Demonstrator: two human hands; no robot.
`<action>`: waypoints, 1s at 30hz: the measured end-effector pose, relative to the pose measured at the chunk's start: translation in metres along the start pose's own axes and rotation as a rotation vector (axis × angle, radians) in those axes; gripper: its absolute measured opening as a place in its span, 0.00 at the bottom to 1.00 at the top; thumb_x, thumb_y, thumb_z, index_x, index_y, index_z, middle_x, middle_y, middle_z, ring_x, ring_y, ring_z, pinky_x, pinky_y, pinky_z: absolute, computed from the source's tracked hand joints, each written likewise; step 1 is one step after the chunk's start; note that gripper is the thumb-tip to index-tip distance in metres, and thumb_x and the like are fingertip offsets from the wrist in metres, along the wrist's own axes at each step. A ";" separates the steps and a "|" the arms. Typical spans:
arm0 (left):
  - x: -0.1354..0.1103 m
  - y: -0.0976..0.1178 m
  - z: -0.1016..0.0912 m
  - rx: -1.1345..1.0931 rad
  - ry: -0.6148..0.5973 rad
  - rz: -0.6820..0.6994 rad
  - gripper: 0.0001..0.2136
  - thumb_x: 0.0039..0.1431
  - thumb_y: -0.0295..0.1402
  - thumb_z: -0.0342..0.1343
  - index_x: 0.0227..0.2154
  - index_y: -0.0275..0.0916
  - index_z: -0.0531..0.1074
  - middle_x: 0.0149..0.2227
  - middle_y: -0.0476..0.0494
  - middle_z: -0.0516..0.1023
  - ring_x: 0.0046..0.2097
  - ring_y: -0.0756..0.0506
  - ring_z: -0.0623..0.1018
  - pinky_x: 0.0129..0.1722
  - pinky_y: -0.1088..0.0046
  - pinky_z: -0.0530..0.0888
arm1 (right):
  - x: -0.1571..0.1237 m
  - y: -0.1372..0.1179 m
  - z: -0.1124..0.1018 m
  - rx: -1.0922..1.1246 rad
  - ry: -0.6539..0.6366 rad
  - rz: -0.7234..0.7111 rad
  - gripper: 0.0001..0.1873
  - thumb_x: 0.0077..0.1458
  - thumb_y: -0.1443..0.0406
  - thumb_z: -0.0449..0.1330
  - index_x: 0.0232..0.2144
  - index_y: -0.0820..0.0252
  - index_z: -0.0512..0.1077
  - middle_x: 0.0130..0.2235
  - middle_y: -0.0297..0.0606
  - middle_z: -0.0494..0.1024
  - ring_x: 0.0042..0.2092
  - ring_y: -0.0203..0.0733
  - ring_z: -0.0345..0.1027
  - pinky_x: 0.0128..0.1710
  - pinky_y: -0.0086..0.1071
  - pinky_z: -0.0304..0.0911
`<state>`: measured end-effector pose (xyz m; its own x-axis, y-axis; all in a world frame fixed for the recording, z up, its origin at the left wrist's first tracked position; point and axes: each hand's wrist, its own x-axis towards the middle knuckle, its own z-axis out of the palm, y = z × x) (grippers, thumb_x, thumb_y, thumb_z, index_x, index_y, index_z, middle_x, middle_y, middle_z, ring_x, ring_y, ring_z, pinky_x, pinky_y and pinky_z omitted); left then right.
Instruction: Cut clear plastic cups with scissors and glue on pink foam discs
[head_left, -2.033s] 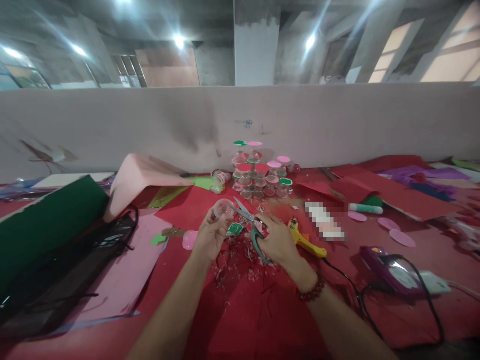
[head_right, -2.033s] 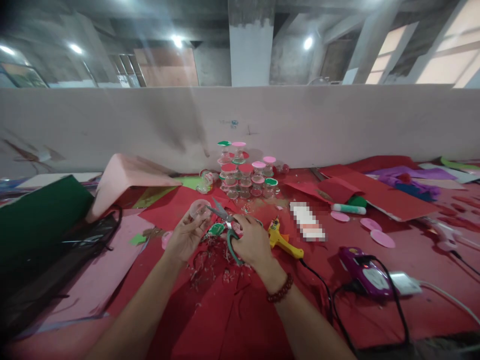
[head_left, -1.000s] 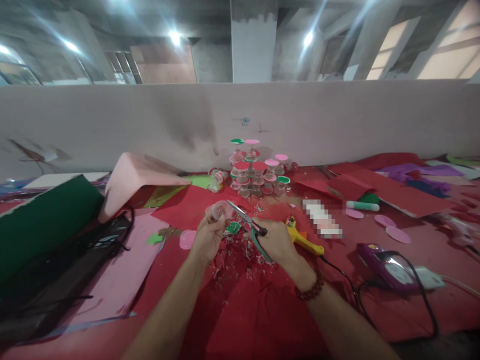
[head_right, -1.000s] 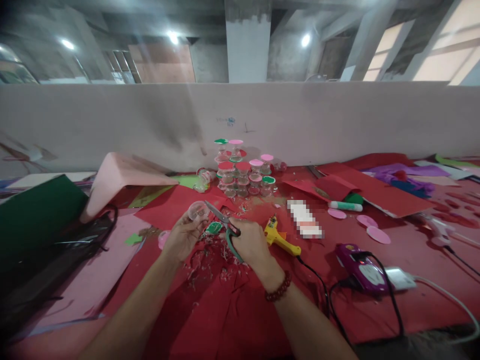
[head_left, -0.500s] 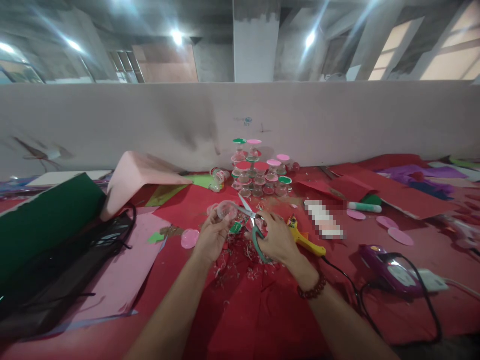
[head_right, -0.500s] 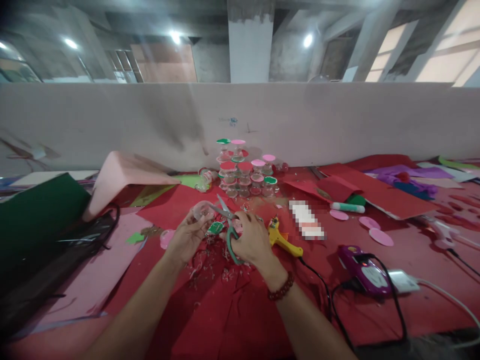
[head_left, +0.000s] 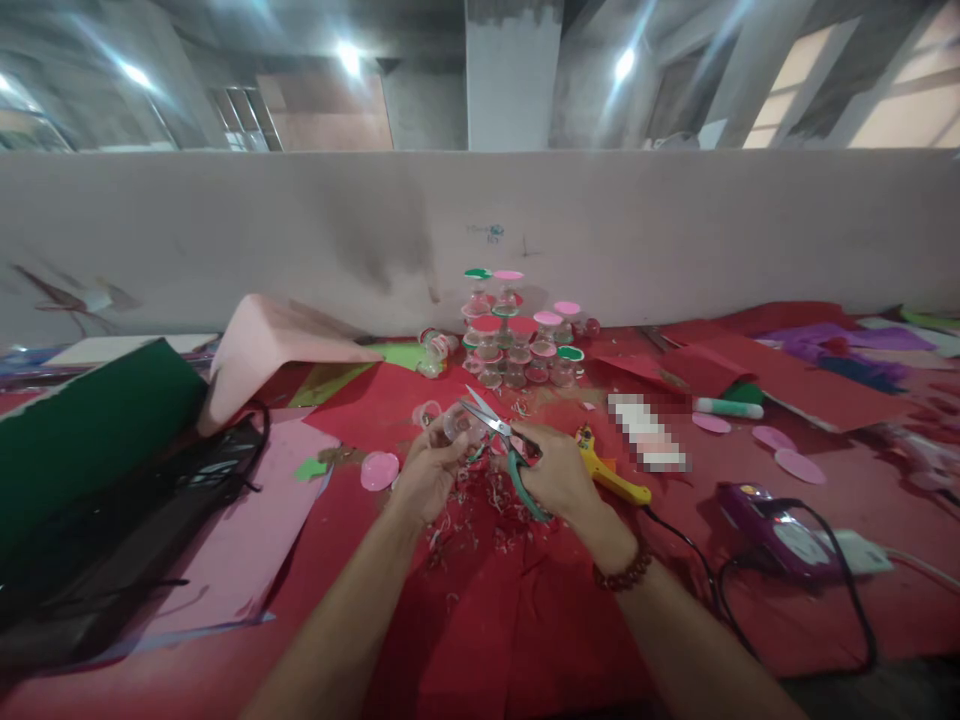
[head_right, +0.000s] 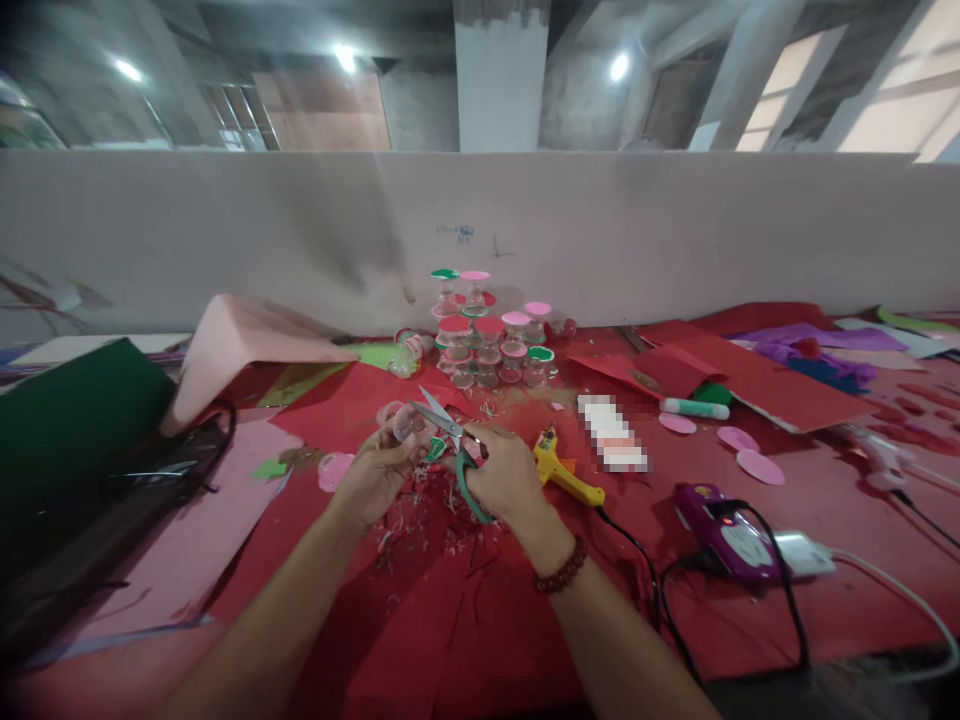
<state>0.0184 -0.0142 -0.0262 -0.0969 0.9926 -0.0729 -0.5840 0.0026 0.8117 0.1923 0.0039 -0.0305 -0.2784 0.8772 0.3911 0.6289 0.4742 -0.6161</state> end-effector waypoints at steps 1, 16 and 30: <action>0.000 0.001 0.000 0.009 0.000 0.002 0.20 0.42 0.21 0.64 0.41 0.38 0.74 0.37 0.46 0.78 0.35 0.50 0.78 0.35 0.78 0.72 | 0.000 0.000 0.000 -0.002 0.003 -0.002 0.15 0.46 0.65 0.59 0.39 0.54 0.75 0.35 0.36 0.79 0.34 0.41 0.69 0.35 0.29 0.61; 0.003 0.006 -0.003 -0.059 0.016 0.032 0.16 0.43 0.21 0.63 0.39 0.38 0.75 0.36 0.48 0.77 0.33 0.53 0.76 0.31 0.81 0.72 | 0.002 0.001 -0.005 0.004 0.053 0.091 0.22 0.47 0.58 0.60 0.46 0.57 0.70 0.37 0.36 0.76 0.36 0.42 0.68 0.36 0.30 0.60; 0.008 -0.002 -0.002 -0.176 0.069 0.028 0.18 0.44 0.15 0.59 0.38 0.38 0.73 0.37 0.49 0.78 0.37 0.52 0.78 0.37 0.81 0.73 | -0.002 -0.002 0.005 -0.083 -0.012 0.019 0.19 0.49 0.57 0.59 0.45 0.52 0.73 0.37 0.38 0.77 0.37 0.42 0.69 0.37 0.31 0.60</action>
<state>0.0170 -0.0067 -0.0299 -0.1669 0.9813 -0.0963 -0.7114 -0.0522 0.7008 0.1884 0.0017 -0.0333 -0.2745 0.8870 0.3714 0.6920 0.4503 -0.5642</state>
